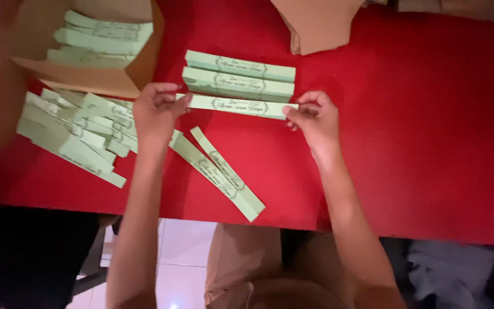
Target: The person folds light green paper strips with printed text on a red table. They repeatedly pick up strips, fold them in half, and place them into a cardboard box. Another person is visible working alongside them.
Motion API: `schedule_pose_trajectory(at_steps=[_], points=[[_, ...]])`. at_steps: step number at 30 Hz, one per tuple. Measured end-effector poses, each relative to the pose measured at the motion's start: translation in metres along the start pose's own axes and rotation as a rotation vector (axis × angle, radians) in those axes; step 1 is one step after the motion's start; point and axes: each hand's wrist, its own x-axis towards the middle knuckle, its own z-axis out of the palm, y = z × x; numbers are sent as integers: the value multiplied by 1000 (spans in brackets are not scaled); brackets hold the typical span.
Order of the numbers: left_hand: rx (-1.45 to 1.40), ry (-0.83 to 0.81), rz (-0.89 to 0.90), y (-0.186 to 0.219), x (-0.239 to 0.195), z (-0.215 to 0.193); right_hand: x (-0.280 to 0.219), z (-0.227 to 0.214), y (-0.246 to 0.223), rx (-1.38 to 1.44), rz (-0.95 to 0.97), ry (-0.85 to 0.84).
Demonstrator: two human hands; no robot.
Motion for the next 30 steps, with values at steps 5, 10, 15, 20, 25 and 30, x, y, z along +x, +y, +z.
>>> schedule_pose_trajectory(at_steps=[5, 10, 15, 20, 25, 30], points=[[145, 15, -22, -8, 25, -1, 17, 10, 28, -116, -49, 166], [268, 19, 21, -34, 46, 1, 15, 18, 28, -370, -86, 230], [357, 40, 6, -17, 39, 9, 7, 28, 18, -427, -55, 262], [457, 60, 40, -23, 36, 12, 4, 32, 10, -439, -10, 272], [565, 88, 131, -26, 34, 19, 6, 31, 12, -481, 17, 265], [619, 100, 169, -34, 33, 21, 2, 33, 5, -556, 26, 273]])
